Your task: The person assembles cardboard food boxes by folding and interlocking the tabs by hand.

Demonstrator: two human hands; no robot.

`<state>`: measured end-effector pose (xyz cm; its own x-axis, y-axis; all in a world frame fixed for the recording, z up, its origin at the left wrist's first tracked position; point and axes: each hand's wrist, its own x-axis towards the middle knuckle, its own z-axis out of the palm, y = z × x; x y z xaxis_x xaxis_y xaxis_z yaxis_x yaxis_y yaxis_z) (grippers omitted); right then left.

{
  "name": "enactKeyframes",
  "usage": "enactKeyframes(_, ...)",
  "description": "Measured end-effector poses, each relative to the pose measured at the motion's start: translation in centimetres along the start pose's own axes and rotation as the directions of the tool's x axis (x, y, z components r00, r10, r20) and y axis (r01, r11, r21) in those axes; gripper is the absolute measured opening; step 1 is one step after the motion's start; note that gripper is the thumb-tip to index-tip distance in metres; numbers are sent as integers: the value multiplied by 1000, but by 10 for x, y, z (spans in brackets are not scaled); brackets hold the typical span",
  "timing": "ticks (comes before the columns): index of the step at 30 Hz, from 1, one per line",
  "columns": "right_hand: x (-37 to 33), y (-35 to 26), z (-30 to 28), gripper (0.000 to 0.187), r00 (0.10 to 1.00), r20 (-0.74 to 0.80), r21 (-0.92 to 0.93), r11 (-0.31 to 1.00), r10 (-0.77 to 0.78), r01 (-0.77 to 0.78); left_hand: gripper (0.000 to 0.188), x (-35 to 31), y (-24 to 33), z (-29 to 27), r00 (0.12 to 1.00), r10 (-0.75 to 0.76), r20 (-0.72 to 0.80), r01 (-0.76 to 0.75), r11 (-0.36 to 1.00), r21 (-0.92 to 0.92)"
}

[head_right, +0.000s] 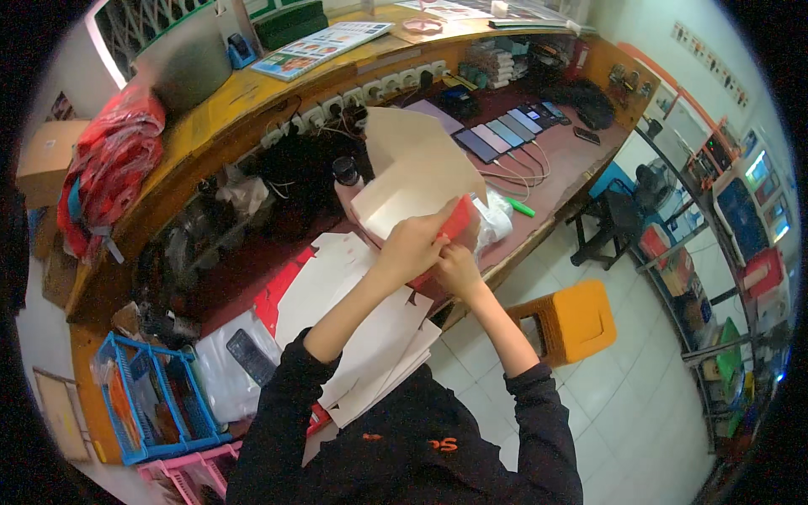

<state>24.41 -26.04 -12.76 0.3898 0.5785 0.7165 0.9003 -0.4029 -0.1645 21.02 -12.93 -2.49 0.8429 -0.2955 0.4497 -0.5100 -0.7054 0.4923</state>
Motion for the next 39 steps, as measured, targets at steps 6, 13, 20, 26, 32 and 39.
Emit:
enactKeyframes(6,8,-6,-7,16,999,-35,34,999,4,-3,67,5,-31,15,997,-78,28,72,981,181)
enactKeyframes(13,5,1,-11,25,997,32,-57,996,-70,72,69,-8,-31,31,989,-144,-17,145,981,130)
enactKeyframes(20,9,29,-13,25,998,-38,-99,994,43,-47,63,-11,-30,39,974,-211,85,194,965,178)
enactKeyframes(26,9,13,-13,29,991,-119,-60,996,56,-63,38,4,-44,22,942,-229,246,180,962,207)
enactKeyframes(32,16,1,-18,42,976,137,-34,986,167,-164,44,20,-153,-23,936,-351,30,333,908,254)
enactKeyframes(39,18,-22,-1,42,983,13,-22,983,181,-181,56,10,-163,-11,931,-364,21,347,903,254)
